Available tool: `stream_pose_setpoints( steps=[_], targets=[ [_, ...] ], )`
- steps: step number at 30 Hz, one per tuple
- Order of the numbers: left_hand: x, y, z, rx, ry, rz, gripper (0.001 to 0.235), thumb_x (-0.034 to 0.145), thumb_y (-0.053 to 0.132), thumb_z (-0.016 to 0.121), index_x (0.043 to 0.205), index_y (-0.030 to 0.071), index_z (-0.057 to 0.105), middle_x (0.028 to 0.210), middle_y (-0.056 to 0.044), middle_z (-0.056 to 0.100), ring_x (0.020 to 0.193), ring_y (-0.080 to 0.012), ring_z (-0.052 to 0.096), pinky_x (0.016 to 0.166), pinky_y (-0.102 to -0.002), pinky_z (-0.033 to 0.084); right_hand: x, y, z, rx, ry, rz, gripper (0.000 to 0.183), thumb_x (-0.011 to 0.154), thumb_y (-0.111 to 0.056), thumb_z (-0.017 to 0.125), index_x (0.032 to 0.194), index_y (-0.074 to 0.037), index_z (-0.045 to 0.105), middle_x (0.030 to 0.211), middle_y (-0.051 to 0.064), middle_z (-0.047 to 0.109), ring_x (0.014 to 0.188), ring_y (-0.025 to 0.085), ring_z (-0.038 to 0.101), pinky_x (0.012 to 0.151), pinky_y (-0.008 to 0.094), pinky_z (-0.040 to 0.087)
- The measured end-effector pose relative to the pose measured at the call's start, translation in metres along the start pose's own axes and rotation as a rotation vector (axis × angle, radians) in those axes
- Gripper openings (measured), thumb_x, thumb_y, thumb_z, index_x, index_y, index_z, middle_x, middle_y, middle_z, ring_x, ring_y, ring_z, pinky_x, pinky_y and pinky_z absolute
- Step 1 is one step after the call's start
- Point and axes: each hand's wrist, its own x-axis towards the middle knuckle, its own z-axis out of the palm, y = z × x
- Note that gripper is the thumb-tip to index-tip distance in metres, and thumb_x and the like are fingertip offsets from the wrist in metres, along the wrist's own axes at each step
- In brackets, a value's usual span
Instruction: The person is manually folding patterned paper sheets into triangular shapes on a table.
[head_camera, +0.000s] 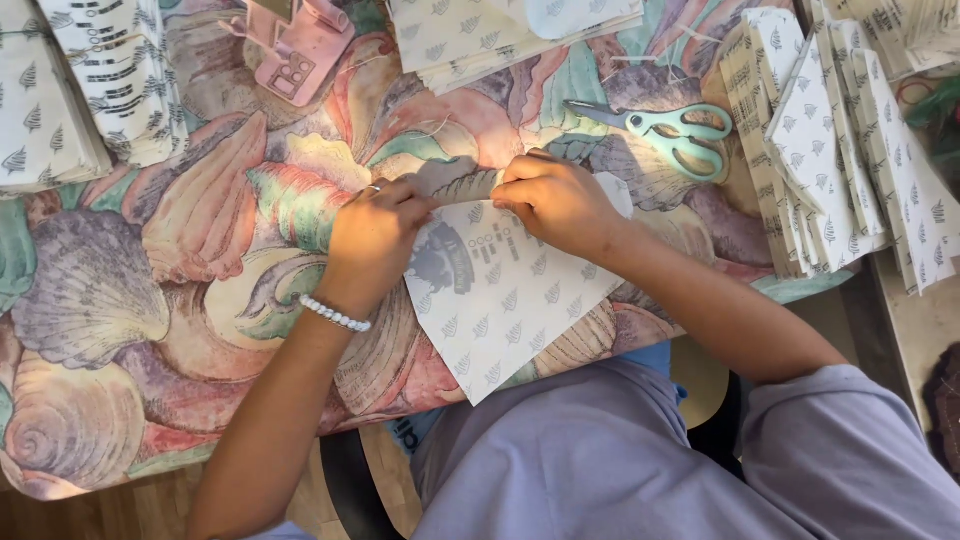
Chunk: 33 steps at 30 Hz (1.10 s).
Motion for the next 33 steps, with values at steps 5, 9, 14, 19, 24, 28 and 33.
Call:
stream_pose_setpoints(
  steps=[5, 9, 14, 19, 24, 28, 33],
  targets=[
    [-0.002, -0.002, -0.019, -0.041, 0.017, 0.054, 0.010, 0.098, 0.014, 0.068, 0.093, 0.017, 0.076, 0.084, 0.002, 0.067, 0.081, -0.0223, 0.069, 0.068, -0.034, 0.055, -0.001, -0.003, -0.008, -0.199, -0.074, -0.090, 0.010, 0.098, -0.014, 0.069, 0.092, -0.012, 0.076, 0.087, -0.001, 0.063, 0.086, 0.019, 0.064, 0.068, 0.031, 0.056],
    [-0.005, -0.008, -0.031, 0.010, 0.006, 0.179, 0.012, 0.101, 0.012, 0.062, 0.098, 0.014, 0.074, 0.090, -0.001, 0.067, 0.086, -0.0221, 0.069, 0.070, -0.033, 0.055, 0.005, -0.013, -0.025, -0.434, -0.201, -0.207, 0.013, 0.094, -0.008, 0.066, 0.102, -0.012, 0.075, 0.088, -0.002, 0.065, 0.087, 0.017, 0.066, 0.067, 0.029, 0.057],
    [-0.004, -0.012, -0.037, 0.028, 0.001, 0.289, 0.013, 0.103, 0.013, 0.060, 0.101, 0.012, 0.073, 0.093, -0.003, 0.066, 0.088, -0.0229, 0.070, 0.072, -0.034, 0.055, 0.027, -0.030, -0.052, -0.391, -0.410, -0.234, 0.026, 0.093, -0.001, 0.062, 0.116, -0.005, 0.073, 0.092, 0.002, 0.067, 0.088, 0.020, 0.068, 0.064, 0.032, 0.060],
    [0.000, -0.007, -0.048, 0.052, -0.113, 0.370, 0.012, 0.099, 0.007, 0.064, 0.102, 0.007, 0.075, 0.090, -0.009, 0.070, 0.093, -0.0253, 0.072, 0.081, -0.035, 0.057, 0.042, -0.041, -0.061, -0.383, -0.645, -0.254, 0.039, 0.097, -0.003, 0.058, 0.135, -0.007, 0.064, 0.092, 0.004, 0.068, 0.088, 0.020, 0.068, 0.067, 0.031, 0.060],
    [0.001, -0.009, -0.045, 0.081, -0.123, 0.442, 0.007, 0.096, 0.005, 0.067, 0.100, 0.005, 0.073, 0.087, -0.009, 0.068, 0.091, -0.0278, 0.072, 0.082, -0.038, 0.057, 0.036, -0.037, -0.050, -0.468, -0.580, -0.368, 0.043, 0.092, -0.006, 0.066, 0.135, -0.008, 0.064, 0.087, 0.005, 0.068, 0.086, 0.025, 0.069, 0.064, 0.037, 0.062],
    [0.009, -0.005, -0.053, 0.103, -0.196, 0.493, 0.006, 0.094, 0.004, 0.067, 0.095, 0.004, 0.073, 0.083, -0.009, 0.067, 0.087, -0.0275, 0.071, 0.082, -0.038, 0.057, 0.035, -0.035, -0.042, -0.489, -0.648, -0.354, 0.045, 0.092, -0.006, 0.063, 0.137, -0.009, 0.064, 0.087, 0.007, 0.066, 0.087, 0.027, 0.067, 0.067, 0.039, 0.062],
    [0.011, -0.003, -0.049, 0.120, -0.208, 0.530, 0.008, 0.092, 0.002, 0.067, 0.088, 0.005, 0.074, 0.079, -0.007, 0.065, 0.082, -0.0253, 0.070, 0.081, -0.037, 0.056, 0.045, -0.048, -0.046, -0.400, -0.752, -0.256, 0.056, 0.092, -0.004, 0.058, 0.148, -0.010, 0.055, 0.094, 0.015, 0.068, 0.093, 0.034, 0.067, 0.076, 0.048, 0.062]
  ],
)
